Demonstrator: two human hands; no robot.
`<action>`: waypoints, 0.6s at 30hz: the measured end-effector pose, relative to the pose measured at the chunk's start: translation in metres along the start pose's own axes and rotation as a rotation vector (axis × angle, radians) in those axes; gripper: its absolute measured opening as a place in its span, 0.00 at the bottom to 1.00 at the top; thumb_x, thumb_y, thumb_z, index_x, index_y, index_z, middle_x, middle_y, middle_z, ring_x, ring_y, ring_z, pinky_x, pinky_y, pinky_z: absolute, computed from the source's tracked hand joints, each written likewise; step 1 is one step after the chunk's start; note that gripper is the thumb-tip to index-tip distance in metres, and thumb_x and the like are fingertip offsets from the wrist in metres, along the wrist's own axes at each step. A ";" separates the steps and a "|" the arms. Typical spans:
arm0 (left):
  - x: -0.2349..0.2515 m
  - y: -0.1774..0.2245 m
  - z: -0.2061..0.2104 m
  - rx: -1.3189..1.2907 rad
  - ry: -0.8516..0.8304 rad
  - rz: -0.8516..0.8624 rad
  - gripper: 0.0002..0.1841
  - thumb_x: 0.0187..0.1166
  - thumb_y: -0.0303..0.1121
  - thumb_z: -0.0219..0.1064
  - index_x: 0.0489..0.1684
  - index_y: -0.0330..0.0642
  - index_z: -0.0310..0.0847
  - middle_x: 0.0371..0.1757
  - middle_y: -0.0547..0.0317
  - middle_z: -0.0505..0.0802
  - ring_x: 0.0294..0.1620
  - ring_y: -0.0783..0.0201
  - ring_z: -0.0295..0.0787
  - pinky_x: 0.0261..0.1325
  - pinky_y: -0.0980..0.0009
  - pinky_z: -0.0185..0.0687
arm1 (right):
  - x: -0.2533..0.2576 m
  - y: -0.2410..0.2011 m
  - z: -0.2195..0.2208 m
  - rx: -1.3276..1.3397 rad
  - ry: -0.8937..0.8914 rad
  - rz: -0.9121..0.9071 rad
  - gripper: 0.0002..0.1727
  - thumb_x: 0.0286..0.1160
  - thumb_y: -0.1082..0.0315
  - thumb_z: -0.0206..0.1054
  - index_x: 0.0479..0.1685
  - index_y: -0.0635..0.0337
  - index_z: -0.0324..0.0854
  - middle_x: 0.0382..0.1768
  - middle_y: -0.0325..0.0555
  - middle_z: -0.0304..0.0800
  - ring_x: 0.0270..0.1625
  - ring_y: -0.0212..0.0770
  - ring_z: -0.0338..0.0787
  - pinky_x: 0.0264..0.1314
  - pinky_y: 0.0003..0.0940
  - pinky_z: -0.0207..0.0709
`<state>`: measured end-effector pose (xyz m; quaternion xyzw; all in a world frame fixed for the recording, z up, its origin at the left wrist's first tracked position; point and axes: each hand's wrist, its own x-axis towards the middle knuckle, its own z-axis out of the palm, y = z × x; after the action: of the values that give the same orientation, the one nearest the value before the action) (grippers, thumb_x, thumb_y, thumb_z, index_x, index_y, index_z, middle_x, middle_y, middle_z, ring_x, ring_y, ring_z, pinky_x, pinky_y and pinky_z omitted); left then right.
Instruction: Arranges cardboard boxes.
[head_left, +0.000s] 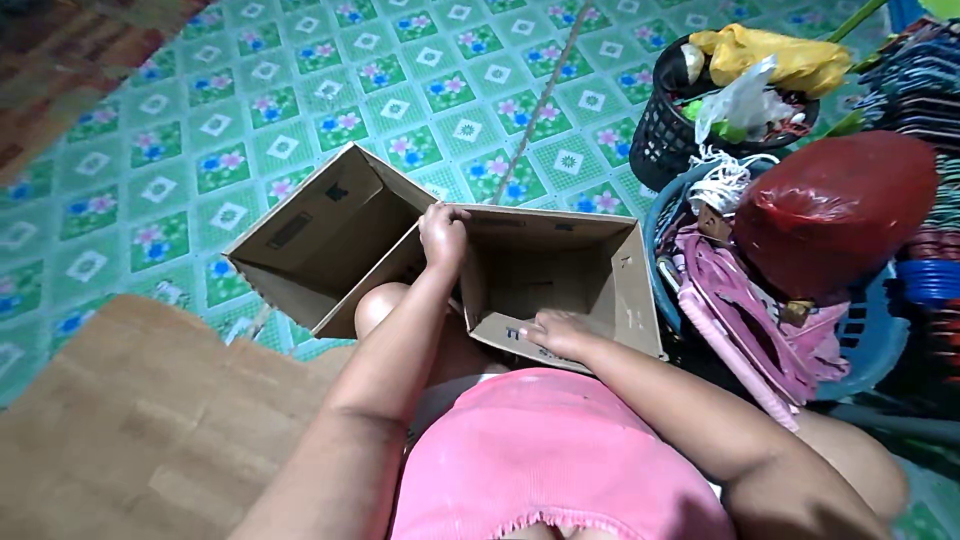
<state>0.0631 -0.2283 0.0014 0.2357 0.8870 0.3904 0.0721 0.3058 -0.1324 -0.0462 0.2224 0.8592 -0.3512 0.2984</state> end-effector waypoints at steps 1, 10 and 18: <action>0.002 -0.002 -0.001 0.008 0.005 -0.012 0.14 0.78 0.25 0.57 0.42 0.47 0.93 0.66 0.53 0.89 0.75 0.52 0.77 0.81 0.50 0.65 | -0.001 -0.001 -0.001 0.023 0.044 0.016 0.43 0.83 0.30 0.51 0.69 0.66 0.76 0.71 0.65 0.80 0.78 0.62 0.78 0.79 0.64 0.69; 0.002 0.016 0.008 0.100 -0.058 0.005 0.16 0.79 0.27 0.57 0.49 0.53 0.92 0.66 0.54 0.89 0.77 0.48 0.75 0.77 0.40 0.67 | -0.008 -0.019 -0.033 -0.057 0.117 0.016 0.41 0.82 0.32 0.55 0.70 0.64 0.73 0.62 0.63 0.85 0.68 0.61 0.86 0.69 0.64 0.77; 0.015 0.018 0.013 0.201 -0.139 0.032 0.17 0.77 0.26 0.60 0.56 0.56 0.91 0.69 0.54 0.87 0.77 0.43 0.74 0.71 0.35 0.68 | -0.023 -0.026 -0.054 -0.361 0.728 -0.526 0.20 0.82 0.51 0.64 0.37 0.62 0.84 0.32 0.53 0.90 0.41 0.54 0.93 0.46 0.55 0.86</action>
<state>0.0610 -0.2019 0.0062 0.2822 0.9107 0.2833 0.1032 0.2880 -0.1140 0.0121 0.0507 0.9821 -0.1595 -0.0866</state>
